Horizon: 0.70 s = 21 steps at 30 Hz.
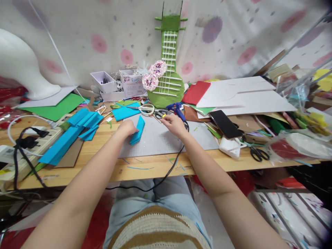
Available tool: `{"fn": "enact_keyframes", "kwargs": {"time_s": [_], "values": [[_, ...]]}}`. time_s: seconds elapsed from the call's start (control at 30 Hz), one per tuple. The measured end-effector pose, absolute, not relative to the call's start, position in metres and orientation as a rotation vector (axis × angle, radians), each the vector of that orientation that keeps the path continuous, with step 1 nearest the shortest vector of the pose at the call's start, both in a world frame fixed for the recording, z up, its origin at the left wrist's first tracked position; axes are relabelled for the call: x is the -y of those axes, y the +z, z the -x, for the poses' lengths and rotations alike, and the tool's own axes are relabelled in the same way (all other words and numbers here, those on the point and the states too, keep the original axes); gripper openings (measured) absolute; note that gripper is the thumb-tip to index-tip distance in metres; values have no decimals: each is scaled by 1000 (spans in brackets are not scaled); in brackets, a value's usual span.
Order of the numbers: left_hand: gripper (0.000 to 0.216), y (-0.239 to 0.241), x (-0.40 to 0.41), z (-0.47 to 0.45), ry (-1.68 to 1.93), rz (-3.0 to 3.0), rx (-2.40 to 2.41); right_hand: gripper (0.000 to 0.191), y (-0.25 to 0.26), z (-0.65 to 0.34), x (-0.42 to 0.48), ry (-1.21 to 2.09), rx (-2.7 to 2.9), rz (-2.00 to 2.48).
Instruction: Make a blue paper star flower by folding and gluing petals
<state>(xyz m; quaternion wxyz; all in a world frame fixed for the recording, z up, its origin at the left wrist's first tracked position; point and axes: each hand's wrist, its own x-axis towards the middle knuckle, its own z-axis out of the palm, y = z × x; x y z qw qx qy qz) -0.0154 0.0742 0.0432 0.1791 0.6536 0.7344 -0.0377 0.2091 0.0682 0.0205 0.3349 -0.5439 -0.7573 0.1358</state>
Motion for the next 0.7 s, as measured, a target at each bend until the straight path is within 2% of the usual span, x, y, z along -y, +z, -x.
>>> {"fn": "enact_keyframes", "kwargs": {"time_s": [0.17, 0.5, 0.6, 0.7], "values": [[28, 48, -79, 7, -180, -1799, -2067, 30, 16, -208, -59, 317, 1946, 1394], [14, 48, -70, 7, 12, -1917, -2108, 20, 14, -205, -44, -35, 2407, 1119], [13, 47, -68, 8, 151, -1865, -2116, 18, 15, -203, -38, -106, 2538, 1157], [17, 43, -69, 14, 522, -1713, -2047, 26, 16, -199, -33, -196, 2623, 1192]]}}
